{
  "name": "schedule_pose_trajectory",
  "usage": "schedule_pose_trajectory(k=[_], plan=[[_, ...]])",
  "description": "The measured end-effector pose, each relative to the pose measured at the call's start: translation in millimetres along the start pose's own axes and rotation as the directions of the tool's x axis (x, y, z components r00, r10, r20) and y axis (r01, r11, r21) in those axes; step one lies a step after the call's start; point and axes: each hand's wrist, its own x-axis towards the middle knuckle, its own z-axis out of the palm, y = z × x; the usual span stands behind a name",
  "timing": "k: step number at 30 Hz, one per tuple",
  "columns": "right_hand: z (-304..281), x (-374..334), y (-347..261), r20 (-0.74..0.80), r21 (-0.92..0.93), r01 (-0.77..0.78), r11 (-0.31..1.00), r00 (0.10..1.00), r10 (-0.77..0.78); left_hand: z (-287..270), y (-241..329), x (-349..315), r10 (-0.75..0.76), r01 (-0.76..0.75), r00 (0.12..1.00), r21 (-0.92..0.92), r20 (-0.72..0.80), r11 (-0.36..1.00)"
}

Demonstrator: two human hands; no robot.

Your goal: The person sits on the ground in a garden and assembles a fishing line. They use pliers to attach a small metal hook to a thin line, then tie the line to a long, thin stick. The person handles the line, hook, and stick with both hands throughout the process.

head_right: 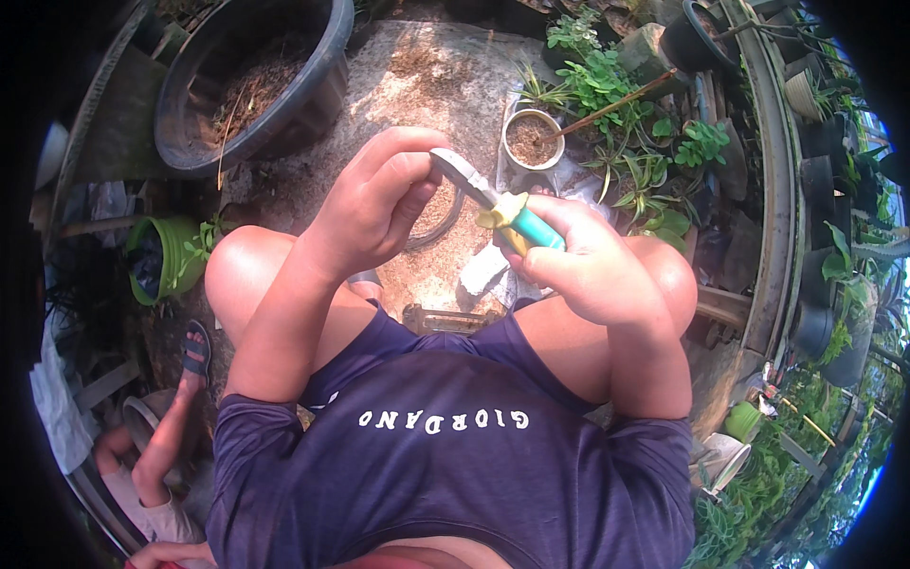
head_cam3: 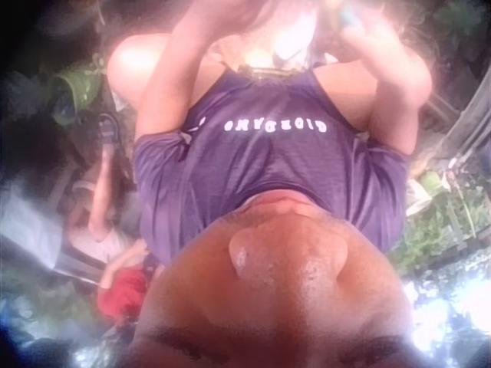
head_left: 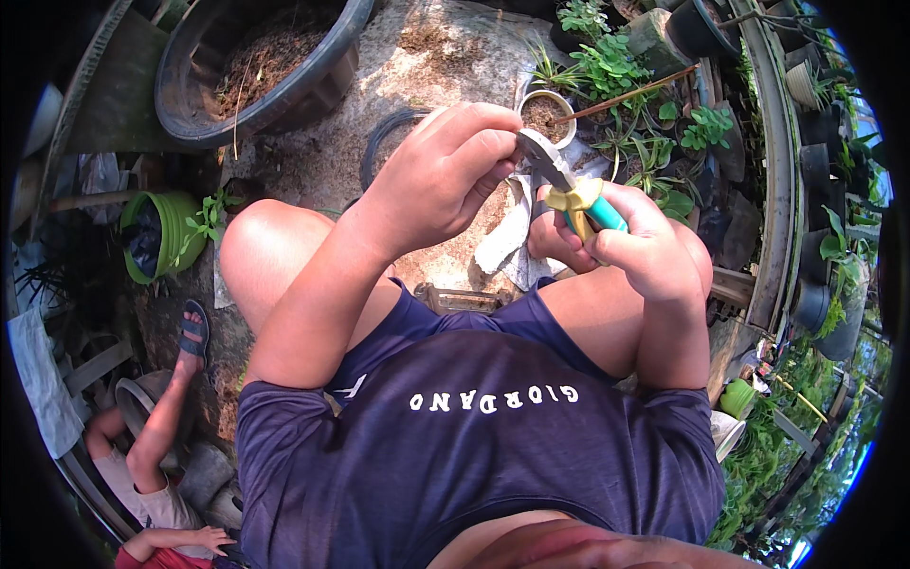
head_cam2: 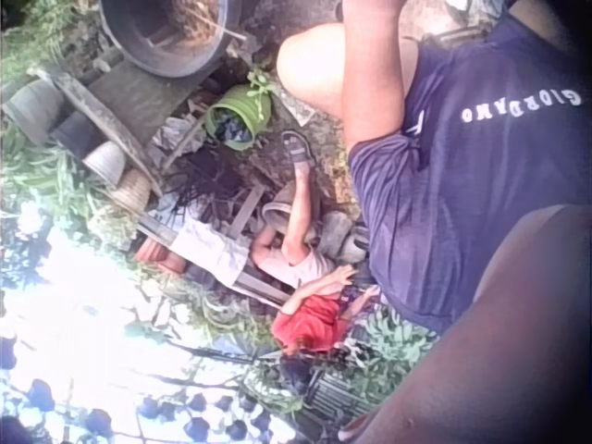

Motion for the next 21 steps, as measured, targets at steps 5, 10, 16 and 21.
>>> schedule_pose_trajectory(k=[5,10,16,21], plan=[[3.5,5.5,17.1,-0.016,0.024,0.043,0.999,0.999,-0.042,0.5,2.0,0.8,-0.034,0.034,0.999,0.002,0.009,0.999],[6.3,4.3,21.6,-0.006,0.028,0.065,0.998,0.998,-0.065,2.4,3.6,2.9,-0.032,0.032,0.999,-0.002,0.023,0.999],[3.1,-0.1,20.5,0.045,0.026,0.08,0.996,0.996,-0.081,5.1,9.9,4.1,-0.062,0.062,0.998,0.0,0.032,0.998],[-6.2,-2.5,31.5,0.039,0.062,0.067,0.996,0.997,-0.069,8.7,12.6,4.1,-0.126,0.128,0.989,-0.018,0.073,0.992]])
